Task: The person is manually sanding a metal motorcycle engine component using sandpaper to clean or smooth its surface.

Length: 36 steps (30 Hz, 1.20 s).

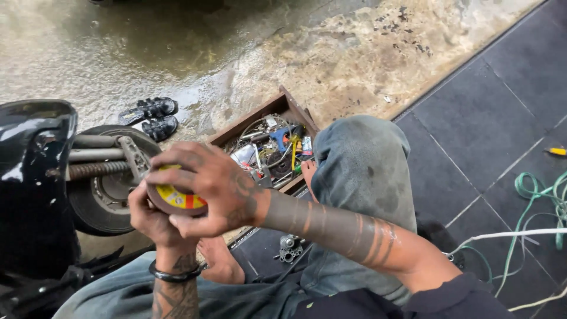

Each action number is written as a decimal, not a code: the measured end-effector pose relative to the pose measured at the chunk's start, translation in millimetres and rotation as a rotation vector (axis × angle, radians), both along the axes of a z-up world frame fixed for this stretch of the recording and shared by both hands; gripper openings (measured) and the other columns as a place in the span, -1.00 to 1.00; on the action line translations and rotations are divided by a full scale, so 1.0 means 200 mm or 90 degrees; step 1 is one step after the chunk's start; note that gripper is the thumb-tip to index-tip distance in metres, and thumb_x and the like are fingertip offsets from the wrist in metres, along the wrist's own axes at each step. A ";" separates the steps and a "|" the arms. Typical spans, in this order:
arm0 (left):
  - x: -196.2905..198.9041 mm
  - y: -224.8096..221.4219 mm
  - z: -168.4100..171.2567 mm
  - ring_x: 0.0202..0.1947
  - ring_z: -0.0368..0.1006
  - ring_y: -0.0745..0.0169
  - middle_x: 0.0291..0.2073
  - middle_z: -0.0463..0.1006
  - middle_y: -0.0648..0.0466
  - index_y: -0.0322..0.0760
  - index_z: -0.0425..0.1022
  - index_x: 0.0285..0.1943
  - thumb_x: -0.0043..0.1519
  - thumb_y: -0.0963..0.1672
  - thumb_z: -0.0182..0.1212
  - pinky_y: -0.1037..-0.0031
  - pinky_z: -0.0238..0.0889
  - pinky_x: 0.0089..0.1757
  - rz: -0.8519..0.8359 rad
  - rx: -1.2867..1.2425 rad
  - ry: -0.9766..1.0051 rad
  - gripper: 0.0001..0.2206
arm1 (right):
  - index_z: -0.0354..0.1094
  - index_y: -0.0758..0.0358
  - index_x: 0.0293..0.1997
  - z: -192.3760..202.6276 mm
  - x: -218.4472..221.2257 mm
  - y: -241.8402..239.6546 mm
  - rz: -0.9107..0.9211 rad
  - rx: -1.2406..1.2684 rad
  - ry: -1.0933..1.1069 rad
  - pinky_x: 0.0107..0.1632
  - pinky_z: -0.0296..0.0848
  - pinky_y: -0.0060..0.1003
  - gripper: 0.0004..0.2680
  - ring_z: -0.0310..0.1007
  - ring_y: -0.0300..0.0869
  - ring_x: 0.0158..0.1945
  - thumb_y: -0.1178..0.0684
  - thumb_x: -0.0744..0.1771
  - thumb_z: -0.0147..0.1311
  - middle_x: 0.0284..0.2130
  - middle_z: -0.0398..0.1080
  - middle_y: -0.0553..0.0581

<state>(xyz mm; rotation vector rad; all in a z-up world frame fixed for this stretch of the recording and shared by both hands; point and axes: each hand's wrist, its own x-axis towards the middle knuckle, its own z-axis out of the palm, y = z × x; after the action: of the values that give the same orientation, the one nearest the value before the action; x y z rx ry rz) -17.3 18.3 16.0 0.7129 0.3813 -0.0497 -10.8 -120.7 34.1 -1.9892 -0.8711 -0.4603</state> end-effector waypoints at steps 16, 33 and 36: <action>-0.02 0.01 0.00 -0.33 0.46 0.29 -0.42 0.51 0.09 -0.25 0.51 -0.31 0.17 -0.07 0.15 0.55 0.29 -0.28 0.038 0.009 -0.024 -0.83 | 0.25 0.21 0.21 0.12 -0.06 -0.07 0.014 0.017 0.004 0.26 0.42 0.10 -0.60 0.37 0.14 0.22 -0.06 0.26 0.05 0.16 0.28 0.28; -0.10 -0.15 -0.22 -0.63 0.44 0.07 -0.51 0.54 -0.18 -0.32 0.51 -0.29 0.13 0.01 0.13 0.40 0.26 -0.59 -0.169 0.071 0.029 -0.70 | 0.43 0.11 0.18 0.03 -0.42 -0.13 -0.117 0.112 0.048 0.29 0.35 0.10 -0.57 0.34 0.22 0.27 -0.13 0.20 0.12 0.14 0.36 0.29; -0.15 -0.15 -0.15 -0.80 0.30 0.08 -0.69 0.42 -0.13 -0.35 0.51 -0.37 0.07 0.05 0.22 0.36 0.06 -0.75 -0.174 0.107 0.057 -0.65 | 0.37 0.21 0.19 -0.04 -0.31 -0.19 -0.180 0.117 0.087 0.24 0.36 0.10 -0.61 0.34 0.25 0.24 -0.12 0.27 0.07 0.13 0.35 0.28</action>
<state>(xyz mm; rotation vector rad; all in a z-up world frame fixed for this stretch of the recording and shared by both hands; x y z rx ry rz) -46.6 -12.5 -13.7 0.9285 0.3747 -0.3120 -72.4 -159.3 25.1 -1.9533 -0.4466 -0.5373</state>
